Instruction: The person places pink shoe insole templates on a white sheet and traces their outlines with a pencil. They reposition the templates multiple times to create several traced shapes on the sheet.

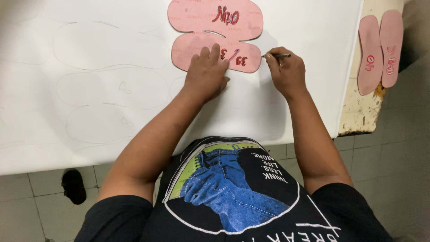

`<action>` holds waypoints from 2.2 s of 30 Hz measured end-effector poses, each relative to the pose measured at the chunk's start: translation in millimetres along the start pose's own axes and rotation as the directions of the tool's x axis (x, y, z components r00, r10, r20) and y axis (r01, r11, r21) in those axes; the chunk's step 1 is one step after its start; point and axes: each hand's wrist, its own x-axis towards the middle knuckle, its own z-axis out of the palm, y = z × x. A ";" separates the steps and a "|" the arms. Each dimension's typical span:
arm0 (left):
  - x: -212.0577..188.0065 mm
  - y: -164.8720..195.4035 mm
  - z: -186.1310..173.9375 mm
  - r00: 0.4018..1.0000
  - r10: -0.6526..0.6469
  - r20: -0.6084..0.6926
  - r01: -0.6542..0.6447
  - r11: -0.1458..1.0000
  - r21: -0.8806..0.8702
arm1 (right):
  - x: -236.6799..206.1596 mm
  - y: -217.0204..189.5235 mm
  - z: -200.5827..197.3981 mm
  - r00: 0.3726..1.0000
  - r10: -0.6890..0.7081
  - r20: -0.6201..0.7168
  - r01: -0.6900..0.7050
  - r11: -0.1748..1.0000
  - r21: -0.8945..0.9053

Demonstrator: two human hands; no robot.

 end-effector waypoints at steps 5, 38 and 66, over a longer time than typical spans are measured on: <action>27.9 -33.6 4.4 0.990 -0.128 0.050 0.138 0.925 -0.354 | -23.5 -6.4 9.8 0.976 -0.218 -0.021 0.214 0.969 -0.124; -1.6 -33.5 -17.4 0.939 0.035 -0.342 -0.141 0.947 -0.289 | 72.7 -63.9 78.6 0.988 0.012 0.153 -0.103 0.794 0.599; -5.2 -33.9 -4.4 0.907 0.137 -0.398 -0.230 0.953 -0.196 | 15.5 -12.0 48.3 0.733 0.680 -0.016 -0.658 0.716 0.235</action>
